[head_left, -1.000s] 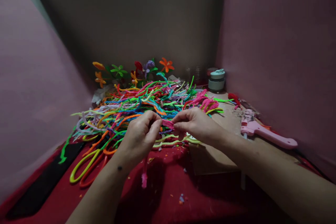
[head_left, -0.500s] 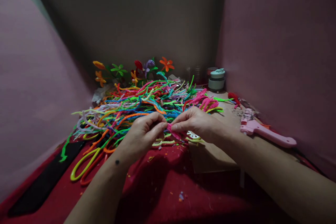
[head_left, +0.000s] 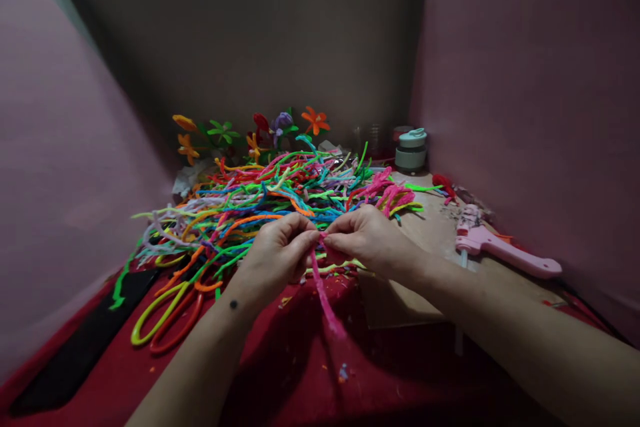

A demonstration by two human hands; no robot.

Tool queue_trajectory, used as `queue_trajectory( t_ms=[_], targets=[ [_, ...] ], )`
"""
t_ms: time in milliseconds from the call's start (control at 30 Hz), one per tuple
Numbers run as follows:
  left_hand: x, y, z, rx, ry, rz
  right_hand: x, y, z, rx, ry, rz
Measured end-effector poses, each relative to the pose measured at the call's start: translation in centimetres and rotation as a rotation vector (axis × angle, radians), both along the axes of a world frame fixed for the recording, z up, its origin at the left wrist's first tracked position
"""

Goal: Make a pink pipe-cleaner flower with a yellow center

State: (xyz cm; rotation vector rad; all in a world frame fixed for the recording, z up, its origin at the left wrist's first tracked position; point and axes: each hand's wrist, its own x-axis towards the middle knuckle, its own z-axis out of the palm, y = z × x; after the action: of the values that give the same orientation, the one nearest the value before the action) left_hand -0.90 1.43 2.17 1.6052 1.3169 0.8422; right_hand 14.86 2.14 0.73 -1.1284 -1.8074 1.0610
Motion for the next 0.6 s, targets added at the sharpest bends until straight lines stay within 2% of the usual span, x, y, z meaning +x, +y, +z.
queue_trajectory(
  t_ms=[100, 267, 400, 533, 600],
  targets=[
    [0.4, 0.0, -0.4, -0.036, -0.091, 0.029, -0.2, -0.1, -0.6, 0.067, -0.008, -0.055],
    [0.8, 0.0, -0.5, -0.043, -0.178, 0.056, -0.6, -0.1, -1.1, -0.098, 0.154, -0.020],
    [0.9, -0.1, -0.8, 0.100, -0.071, 0.088, -0.6, 0.1, -1.4, -0.279, 0.313, 0.011],
    [0.7, 0.1, -1.3, 0.284, 0.099, 0.073, -0.3, 0.2, -1.4, -0.339, 0.256, 0.028],
    [0.6, 0.2, -1.2, 0.292, 0.133, 0.062, -0.3, 0.2, -1.2, -0.359, 0.262, 0.031]
  ],
)
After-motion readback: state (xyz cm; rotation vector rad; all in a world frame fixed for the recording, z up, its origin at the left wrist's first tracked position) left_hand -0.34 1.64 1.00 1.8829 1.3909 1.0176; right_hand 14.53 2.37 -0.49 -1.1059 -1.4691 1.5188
